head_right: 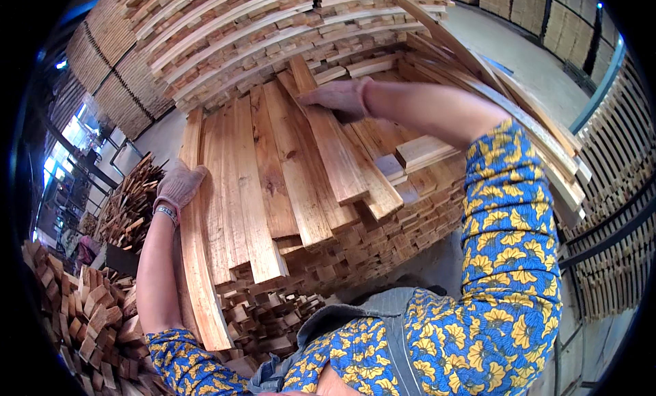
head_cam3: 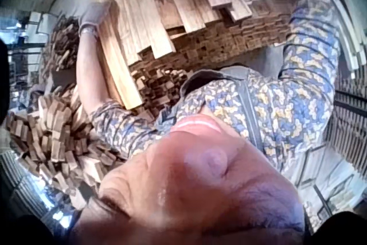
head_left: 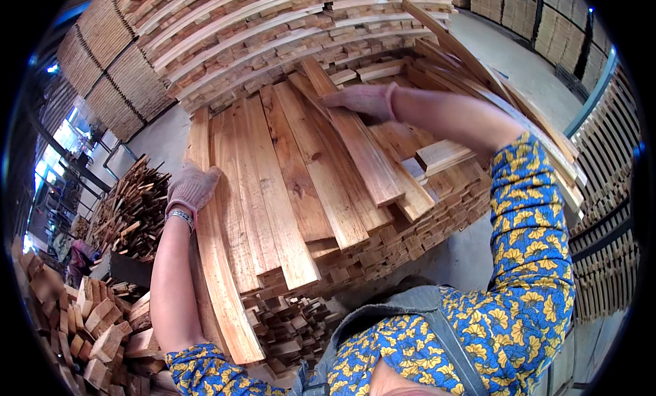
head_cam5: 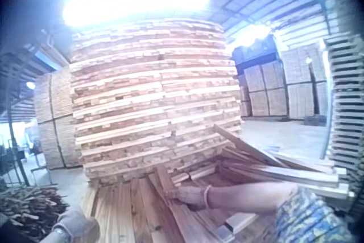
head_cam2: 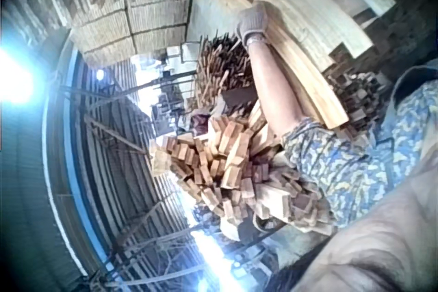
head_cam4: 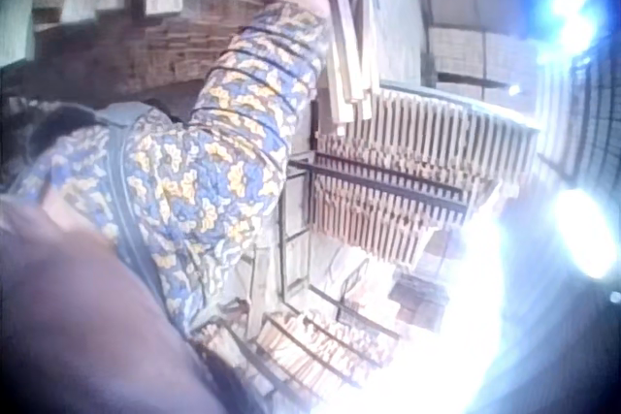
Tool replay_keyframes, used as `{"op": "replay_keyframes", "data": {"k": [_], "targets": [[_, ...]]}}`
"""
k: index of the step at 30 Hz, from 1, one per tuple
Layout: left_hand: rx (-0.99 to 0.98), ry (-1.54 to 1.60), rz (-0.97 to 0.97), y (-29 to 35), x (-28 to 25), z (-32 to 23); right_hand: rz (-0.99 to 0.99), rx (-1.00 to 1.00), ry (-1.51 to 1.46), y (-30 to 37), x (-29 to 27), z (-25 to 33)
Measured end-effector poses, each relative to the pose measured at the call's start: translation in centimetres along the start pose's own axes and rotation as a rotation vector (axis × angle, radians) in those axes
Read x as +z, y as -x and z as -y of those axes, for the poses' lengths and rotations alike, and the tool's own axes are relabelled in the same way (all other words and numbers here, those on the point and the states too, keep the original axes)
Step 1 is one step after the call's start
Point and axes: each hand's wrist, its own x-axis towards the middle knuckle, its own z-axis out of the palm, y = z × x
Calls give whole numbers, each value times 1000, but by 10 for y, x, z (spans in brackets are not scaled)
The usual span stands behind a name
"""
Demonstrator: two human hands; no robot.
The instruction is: The person repeatedly picks up bundles of wooden planks and places them onto a growing stack in a warehouse. They adjust the planks to align them neatly and occasionally move between stacks to retrieve more wood.
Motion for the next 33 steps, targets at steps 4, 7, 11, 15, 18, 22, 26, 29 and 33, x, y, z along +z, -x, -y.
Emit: {"op": "replay_keyframes", "data": {"k": [4,7,11,15,18,22,26,29,33], "targets": [[24,-14,-15,-6,7,28,415,1107,-334,-92,-44,76],[50,-19,-13,-9,5,19,468,933,-8,-91,-40,78],[58,-13,-44,-3,2,18,531,786,18,-78,-45,45],[-26,-25,-29,9,-5,19,228,763,-23,-36,-59,31],[48,-18,-24,-2,2,3,558,575,431,4,-52,12],[82,25,-46,-8,5,23,443,685,162,-14,-5,26],[98,-27,-105,-4,8,12,175,904,-172,-16,-3,49],[116,-12,-122,0,9,26,329,932,-90,-39,-15,78],[104,11,-117,2,3,17,215,887,13,-7,-56,84]]}}
